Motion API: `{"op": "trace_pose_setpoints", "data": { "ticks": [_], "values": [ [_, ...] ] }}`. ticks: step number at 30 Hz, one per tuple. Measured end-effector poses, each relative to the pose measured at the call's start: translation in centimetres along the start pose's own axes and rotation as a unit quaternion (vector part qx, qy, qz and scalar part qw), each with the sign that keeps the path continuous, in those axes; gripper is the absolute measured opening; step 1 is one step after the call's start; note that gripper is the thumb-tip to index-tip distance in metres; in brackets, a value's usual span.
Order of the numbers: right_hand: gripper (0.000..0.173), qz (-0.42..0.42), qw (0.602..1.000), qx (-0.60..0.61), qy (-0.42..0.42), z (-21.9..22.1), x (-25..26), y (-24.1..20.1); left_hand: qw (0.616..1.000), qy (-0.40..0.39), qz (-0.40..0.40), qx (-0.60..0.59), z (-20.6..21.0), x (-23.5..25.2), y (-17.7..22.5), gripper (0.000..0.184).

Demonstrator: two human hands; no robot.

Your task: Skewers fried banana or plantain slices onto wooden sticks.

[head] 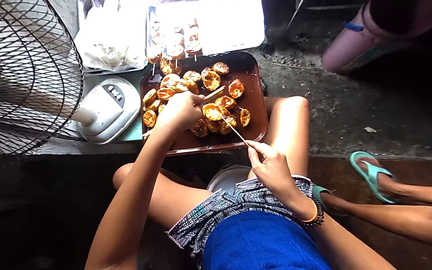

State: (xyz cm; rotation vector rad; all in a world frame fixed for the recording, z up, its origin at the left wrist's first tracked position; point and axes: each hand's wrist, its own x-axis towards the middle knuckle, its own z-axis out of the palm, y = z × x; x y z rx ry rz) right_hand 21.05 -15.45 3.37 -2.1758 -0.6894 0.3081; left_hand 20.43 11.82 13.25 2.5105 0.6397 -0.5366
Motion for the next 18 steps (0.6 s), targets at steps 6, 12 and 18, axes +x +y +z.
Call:
{"op": "trace_pose_setpoints", "data": {
  "ticks": [6, 12, 18],
  "values": [
    [0.031, 0.017, 0.994, -0.108, -0.02, -3.4, -0.8, 3.1, 0.974, 0.189, -0.076, 0.103, 7.3, -3.7, -0.2, 0.048],
    [0.025, 0.025, 0.989, -0.141, -0.026, -3.7, 1.4, 5.1, 0.962, 0.216, -0.102, 0.135, 15.9, -2.8, 0.1, 0.061],
    [0.025, 0.022, 0.991, -0.124, -0.035, -3.6, 3.0, 5.0, 0.964, 0.203, -0.121, 0.121, 16.9, -2.2, 0.0, 0.06]
  ]
}}
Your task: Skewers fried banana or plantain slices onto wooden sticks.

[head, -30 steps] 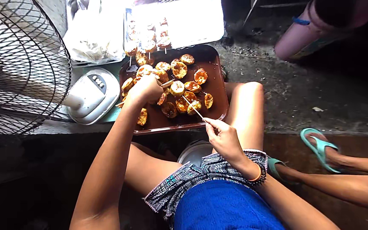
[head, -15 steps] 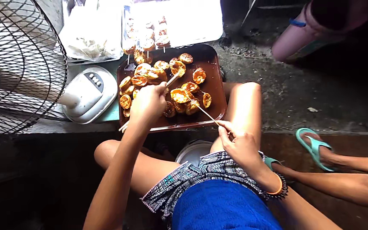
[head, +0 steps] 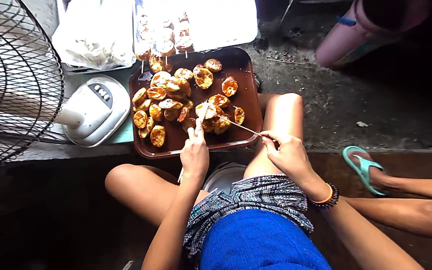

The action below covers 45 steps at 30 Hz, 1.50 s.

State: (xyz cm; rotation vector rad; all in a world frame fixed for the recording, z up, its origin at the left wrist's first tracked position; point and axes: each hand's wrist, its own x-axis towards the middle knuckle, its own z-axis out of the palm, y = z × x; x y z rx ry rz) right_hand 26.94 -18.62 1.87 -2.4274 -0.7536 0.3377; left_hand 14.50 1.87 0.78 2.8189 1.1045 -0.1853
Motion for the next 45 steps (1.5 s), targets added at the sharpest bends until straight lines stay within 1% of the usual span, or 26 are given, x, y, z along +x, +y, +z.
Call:
{"op": "trace_pose_setpoints", "data": {
  "ticks": [4, 7, 14, 20, 27, 33, 36, 40, 45],
  "values": [
    [0.023, -0.005, 1.0, 0.018, -0.001, -0.3, 0.6, 0.2, 1.0, -0.018, -0.008, -0.007, -0.4, 0.2, 0.0, 0.06],
    [0.021, -0.007, 0.999, 0.046, 0.002, -0.5, 0.9, 0.3, 0.999, -0.033, -0.014, -0.037, -1.3, 0.5, 0.0, 0.058],
    [0.022, -0.011, 1.0, -0.019, 0.019, -1.1, 0.7, -1.1, 0.997, -0.056, -0.021, -0.052, -2.2, 0.9, -0.2, 0.057],
    [0.022, -0.022, 0.999, -0.035, 0.017, -1.8, 1.0, -1.9, 0.996, -0.062, -0.023, -0.052, -2.4, 1.0, -0.2, 0.057],
    [0.021, -0.041, 0.998, -0.052, -0.006, -2.2, 2.7, -3.3, 0.996, -0.074, -0.021, -0.054, -2.7, 1.3, -0.1, 0.057],
    [0.019, -0.082, 0.995, -0.04, -0.047, -3.1, 4.4, -4.1, 0.995, -0.077, -0.015, -0.057, -2.7, 1.5, -0.3, 0.057],
    [0.018, -0.096, 0.993, -0.02, -0.06, -3.6, 4.5, -4.6, 0.994, -0.09, -0.018, -0.066, -2.9, 1.7, -0.4, 0.056],
    [0.018, -0.105, 0.992, 0.0, -0.065, -3.0, 4.9, -4.4, 0.992, -0.096, -0.02, -0.076, -3.1, 1.8, -0.5, 0.055],
    [0.015, -0.098, 0.992, -0.042, -0.063, -2.1, 5.1, -6.4, 0.992, -0.104, -0.021, -0.074, -3.1, 1.8, -0.5, 0.056]
  ]
}}
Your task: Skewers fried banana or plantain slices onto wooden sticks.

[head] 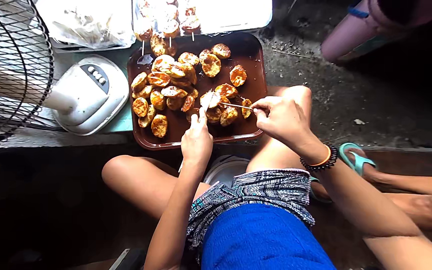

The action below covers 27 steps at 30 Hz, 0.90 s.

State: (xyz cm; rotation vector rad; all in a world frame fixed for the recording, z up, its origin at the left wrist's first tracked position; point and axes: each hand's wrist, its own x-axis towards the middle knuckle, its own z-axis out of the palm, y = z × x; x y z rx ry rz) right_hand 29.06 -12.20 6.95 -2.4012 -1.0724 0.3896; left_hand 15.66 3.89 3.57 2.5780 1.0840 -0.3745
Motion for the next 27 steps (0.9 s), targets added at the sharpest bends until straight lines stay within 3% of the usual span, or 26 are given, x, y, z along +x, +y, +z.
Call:
{"op": "trace_pose_setpoints", "data": {
  "ticks": [12, 17, 22, 24, 27],
  "values": [
    [0.02, 0.057, 0.988, 0.144, -0.013, 3.4, 0.5, 1.5, 1.0, 0.006, -0.003, 0.025, -0.1, -0.1, 0.2, 0.056],
    [0.022, 0.04, 0.995, 0.083, 0.024, 3.2, 0.1, 1.0, 0.984, 0.149, 0.033, 0.092, -0.3, -2.7, -0.7, 0.06],
    [0.021, -0.032, 0.988, 0.064, 0.133, 3.6, -1.3, -0.2, 0.954, 0.287, 0.044, 0.067, 0.2, -7.4, -4.7, 0.055],
    [0.021, -0.054, 0.984, 0.089, 0.144, 4.3, -1.9, -0.8, 0.947, 0.319, 0.017, 0.032, 0.9, -9.2, -6.6, 0.049],
    [0.021, -0.046, 0.984, 0.147, 0.092, 6.5, -3.3, -1.3, 0.943, 0.327, -0.054, -0.037, 2.7, -11.0, -8.7, 0.043]
  ]
}}
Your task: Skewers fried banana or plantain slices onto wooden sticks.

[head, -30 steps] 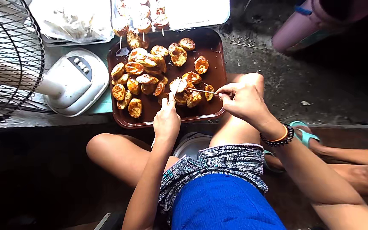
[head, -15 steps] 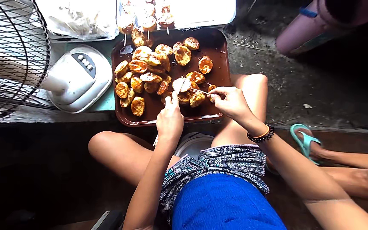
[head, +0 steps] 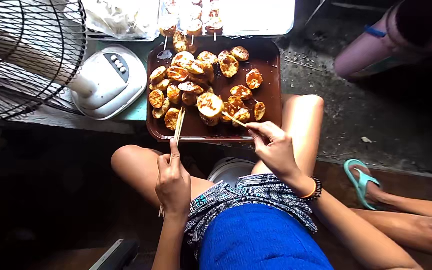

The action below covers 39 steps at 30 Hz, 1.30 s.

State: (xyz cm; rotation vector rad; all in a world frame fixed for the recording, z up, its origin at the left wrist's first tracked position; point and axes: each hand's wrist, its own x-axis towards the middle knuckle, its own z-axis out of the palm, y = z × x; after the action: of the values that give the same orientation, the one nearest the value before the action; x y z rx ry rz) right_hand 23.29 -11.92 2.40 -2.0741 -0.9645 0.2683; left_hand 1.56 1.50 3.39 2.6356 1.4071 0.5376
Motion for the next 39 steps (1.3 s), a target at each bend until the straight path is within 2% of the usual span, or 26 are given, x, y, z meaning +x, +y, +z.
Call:
{"op": "trace_pose_setpoints", "data": {
  "ticks": [3, 7, 17, 20, 22, 27, 31, 34, 39],
  "values": [
    [0.02, 0.042, 0.997, 0.046, -0.055, 3.3, -2.5, 0.9, 0.998, -0.034, -0.051, -0.025, 1.4, -1.9, -1.0, 0.041],
    [0.023, 0.063, 0.994, 0.053, -0.077, 6.5, -4.5, 1.6, 0.996, -0.065, -0.047, -0.039, 3.7, -2.9, -0.2, 0.042],
    [0.026, 0.045, 0.992, 0.061, -0.102, 8.8, -4.6, 1.6, 0.994, -0.106, -0.037, -0.015, 7.7, -3.5, 1.6, 0.057],
    [0.025, 0.039, 0.992, -0.058, -0.101, 7.9, -4.8, 1.4, 0.992, -0.119, -0.039, -0.002, 7.7, -3.5, 1.9, 0.059],
    [0.024, 0.051, 0.989, -0.094, -0.105, 6.6, -5.0, 1.6, 0.991, -0.124, -0.04, 0.004, 7.4, -3.5, 2.0, 0.059],
    [0.024, 0.061, 0.982, -0.123, -0.127, 2.1, -7.5, 3.3, 0.992, -0.116, -0.045, -0.012, 6.6, -3.3, 2.2, 0.055],
    [0.026, 0.048, 0.983, -0.152, -0.096, -0.8, -8.0, 3.0, 0.993, -0.094, -0.066, -0.035, 5.7, -3.9, 2.3, 0.054],
    [0.026, 0.02, 0.984, -0.165, -0.069, -0.5, -6.6, 3.2, 0.992, -0.087, -0.082, -0.033, 5.5, -4.3, 2.8, 0.05],
    [0.025, 0.04, 0.985, -0.141, -0.095, -0.2, -5.3, 2.7, 0.992, -0.094, -0.08, -0.034, 6.5, -4.6, 3.6, 0.053]
  ]
}}
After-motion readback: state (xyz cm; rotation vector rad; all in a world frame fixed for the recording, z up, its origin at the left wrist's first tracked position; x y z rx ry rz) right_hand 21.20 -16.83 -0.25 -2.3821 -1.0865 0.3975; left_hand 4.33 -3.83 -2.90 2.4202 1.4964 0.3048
